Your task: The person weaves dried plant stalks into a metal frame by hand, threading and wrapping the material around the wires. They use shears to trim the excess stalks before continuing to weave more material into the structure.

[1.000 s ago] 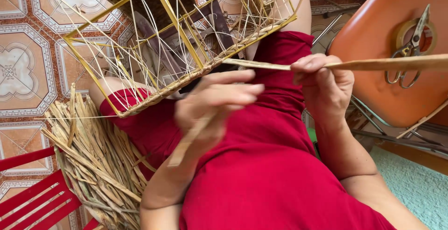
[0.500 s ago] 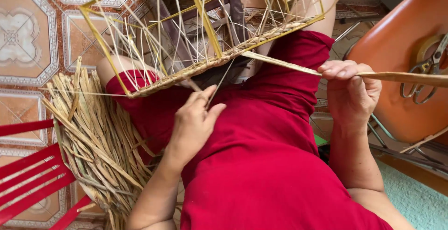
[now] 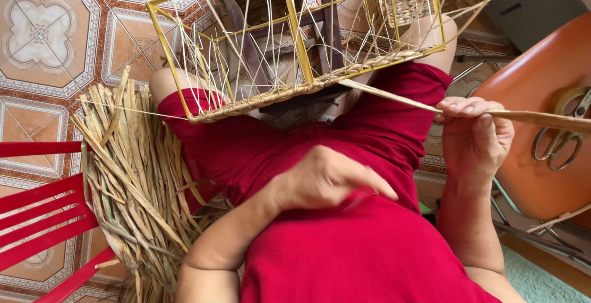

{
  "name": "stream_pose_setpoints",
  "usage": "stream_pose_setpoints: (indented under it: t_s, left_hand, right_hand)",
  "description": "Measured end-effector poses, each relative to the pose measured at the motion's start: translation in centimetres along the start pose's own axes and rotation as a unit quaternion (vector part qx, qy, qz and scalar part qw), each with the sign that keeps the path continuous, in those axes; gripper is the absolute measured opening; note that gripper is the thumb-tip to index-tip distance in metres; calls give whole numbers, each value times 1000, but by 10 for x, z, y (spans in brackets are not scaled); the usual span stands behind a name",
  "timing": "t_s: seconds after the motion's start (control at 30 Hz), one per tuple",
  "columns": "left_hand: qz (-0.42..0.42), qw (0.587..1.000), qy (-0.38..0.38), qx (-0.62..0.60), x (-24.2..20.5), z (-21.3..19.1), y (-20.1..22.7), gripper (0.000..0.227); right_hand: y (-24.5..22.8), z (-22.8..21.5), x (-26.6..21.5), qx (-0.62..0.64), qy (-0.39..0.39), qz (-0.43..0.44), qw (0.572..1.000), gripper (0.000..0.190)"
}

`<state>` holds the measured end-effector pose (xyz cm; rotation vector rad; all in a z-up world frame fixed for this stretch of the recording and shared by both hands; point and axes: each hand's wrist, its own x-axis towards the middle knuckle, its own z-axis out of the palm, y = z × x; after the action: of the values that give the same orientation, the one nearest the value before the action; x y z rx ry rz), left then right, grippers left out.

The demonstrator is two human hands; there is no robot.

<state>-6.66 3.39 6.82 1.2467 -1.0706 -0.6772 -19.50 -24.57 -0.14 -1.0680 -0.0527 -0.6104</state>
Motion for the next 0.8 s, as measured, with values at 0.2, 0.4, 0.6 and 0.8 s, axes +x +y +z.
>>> stream_pose_setpoints:
  t_s: [0.2, 0.4, 0.6, 0.8]
  left_hand:
    - [-23, 998, -25, 57, 2, -10, 44, 50]
    - [-108, 966, 138, 188, -89, -58, 44, 38]
    - [-604, 642, 310, 357, -195, -118, 26, 36]
    - [-500, 682, 291, 448, -170, -99, 47, 86]
  right_hand:
    - [-5, -4, -3, -14, -7, 2, 1000, 23]
    - [-19, -21, -8, 5, 7, -3, 1000, 24]
    - [-35, -36, -8, -118, 40, -71, 990, 30]
    - [-58, -1, 36, -192, 10, -117, 974, 28]
